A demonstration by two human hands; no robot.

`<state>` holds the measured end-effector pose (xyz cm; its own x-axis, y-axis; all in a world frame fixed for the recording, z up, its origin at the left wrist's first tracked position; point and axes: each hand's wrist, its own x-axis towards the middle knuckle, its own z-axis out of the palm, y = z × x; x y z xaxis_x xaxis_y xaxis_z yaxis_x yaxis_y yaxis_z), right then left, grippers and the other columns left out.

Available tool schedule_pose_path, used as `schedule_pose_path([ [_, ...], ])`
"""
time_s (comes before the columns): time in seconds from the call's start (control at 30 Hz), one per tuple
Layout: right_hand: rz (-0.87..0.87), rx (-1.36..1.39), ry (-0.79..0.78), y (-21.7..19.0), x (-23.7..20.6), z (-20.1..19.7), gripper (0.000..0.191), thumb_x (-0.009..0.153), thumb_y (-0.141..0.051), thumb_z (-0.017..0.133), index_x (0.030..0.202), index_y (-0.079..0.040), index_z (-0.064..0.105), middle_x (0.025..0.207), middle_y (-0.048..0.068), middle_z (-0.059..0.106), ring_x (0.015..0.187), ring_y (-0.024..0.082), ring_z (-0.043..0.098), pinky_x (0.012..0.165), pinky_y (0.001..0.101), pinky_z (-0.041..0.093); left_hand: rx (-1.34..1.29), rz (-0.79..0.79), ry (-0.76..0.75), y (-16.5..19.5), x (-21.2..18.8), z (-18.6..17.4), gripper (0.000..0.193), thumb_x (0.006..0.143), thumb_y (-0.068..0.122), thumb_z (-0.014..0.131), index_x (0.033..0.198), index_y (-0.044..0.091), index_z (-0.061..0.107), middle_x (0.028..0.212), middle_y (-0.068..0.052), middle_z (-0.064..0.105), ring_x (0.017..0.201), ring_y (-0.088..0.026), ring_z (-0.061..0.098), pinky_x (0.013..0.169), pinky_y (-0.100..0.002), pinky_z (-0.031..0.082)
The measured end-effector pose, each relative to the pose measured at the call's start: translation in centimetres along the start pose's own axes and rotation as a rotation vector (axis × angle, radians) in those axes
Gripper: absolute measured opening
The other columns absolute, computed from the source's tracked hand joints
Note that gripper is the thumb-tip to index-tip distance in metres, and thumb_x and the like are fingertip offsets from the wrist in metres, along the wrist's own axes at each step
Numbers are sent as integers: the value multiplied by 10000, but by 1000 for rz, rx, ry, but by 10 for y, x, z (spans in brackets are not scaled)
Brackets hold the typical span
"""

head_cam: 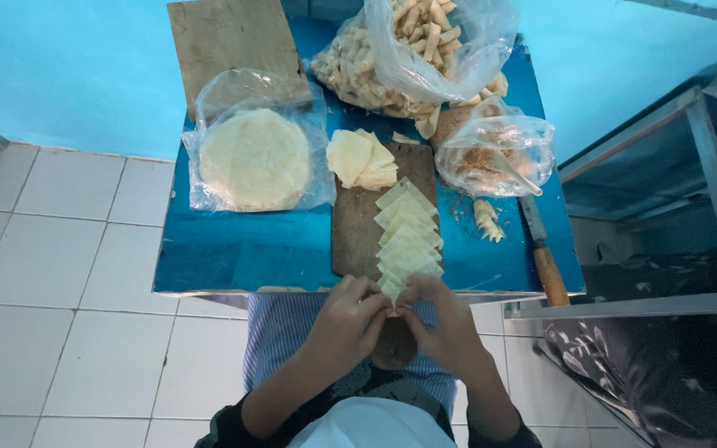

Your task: The person tears thin dough sheets into small pieces by hand on a wooden board, then arranges the pieces in overlapping rows on the board, occasionally reaching into a plastic bag of brown filling bits and placing pieces on top. The person works through the dough stack piece by piece across the episode.

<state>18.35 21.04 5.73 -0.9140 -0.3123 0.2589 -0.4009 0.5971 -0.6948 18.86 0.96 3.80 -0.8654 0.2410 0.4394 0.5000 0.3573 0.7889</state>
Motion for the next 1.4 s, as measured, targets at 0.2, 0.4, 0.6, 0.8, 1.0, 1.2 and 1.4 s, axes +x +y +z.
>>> schedule_pose_path([
  [0.2, -297, -60, 78, 5, -8, 4, 365, 835, -28, 803, 1131, -50, 589, 1022, 139, 706, 950, 308, 720, 817, 379, 584, 52, 5, -30, -1, 2, -2, 90, 831, 32, 740, 911, 4, 709, 965, -122, 618, 930, -289, 586, 785, -393, 495],
  [0.4, -268, -24, -28, 0, 2, -2, 381, 848, 49, 724, 1186, -35, 568, 1059, 172, 698, 997, 347, 699, 832, 410, 578, 161, 79, -24, -3, 1, -5, 178, 796, 101, 764, 959, 50, 716, 988, -79, 657, 961, -283, 584, 819, -437, 417],
  [0.6, -227, -96, -40, -4, 10, -5, 459, 824, 35, 751, 1241, -37, 572, 972, 109, 702, 946, 320, 673, 822, 413, 547, 284, 75, 11, 0, 0, 1, 127, 809, 93, 742, 926, 75, 697, 1005, -71, 642, 989, -261, 571, 846, -448, 378],
  [0.8, -251, -163, 43, -6, 9, -6, 494, 750, -3, 798, 1198, -64, 598, 996, 131, 683, 996, 323, 614, 867, 429, 509, 317, 26, 31, 3, 3, 4, 109, 815, 78, 720, 917, 71, 683, 1036, -88, 584, 1011, -283, 547, 828, -455, 371],
  [1.0, -323, -257, -11, -2, 12, -2, 457, 796, 45, 754, 1220, -45, 609, 956, 52, 707, 947, 253, 653, 933, 459, 470, 268, -41, 26, 2, 7, 5, 155, 817, 105, 723, 955, 48, 678, 1076, -127, 572, 1021, -307, 542, 824, -461, 373],
  [1.2, -335, -253, 50, -3, 10, -1, 462, 740, 19, 777, 1161, -57, 603, 1023, 63, 683, 938, 267, 642, 890, 465, 442, 307, 0, 83, -2, 6, 7, 108, 854, 104, 714, 951, 69, 681, 1091, -79, 612, 1041, -282, 554, 846, -449, 376],
  [1.4, -349, -337, 58, -2, 10, 5, 419, 780, 38, 769, 1158, -70, 626, 1089, 39, 712, 970, 244, 661, 912, 465, 419, 307, 42, 105, -6, 4, 6, 118, 893, 111, 710, 989, 49, 682, 1104, -93, 614, 1031, -277, 563, 846, -443, 380],
])
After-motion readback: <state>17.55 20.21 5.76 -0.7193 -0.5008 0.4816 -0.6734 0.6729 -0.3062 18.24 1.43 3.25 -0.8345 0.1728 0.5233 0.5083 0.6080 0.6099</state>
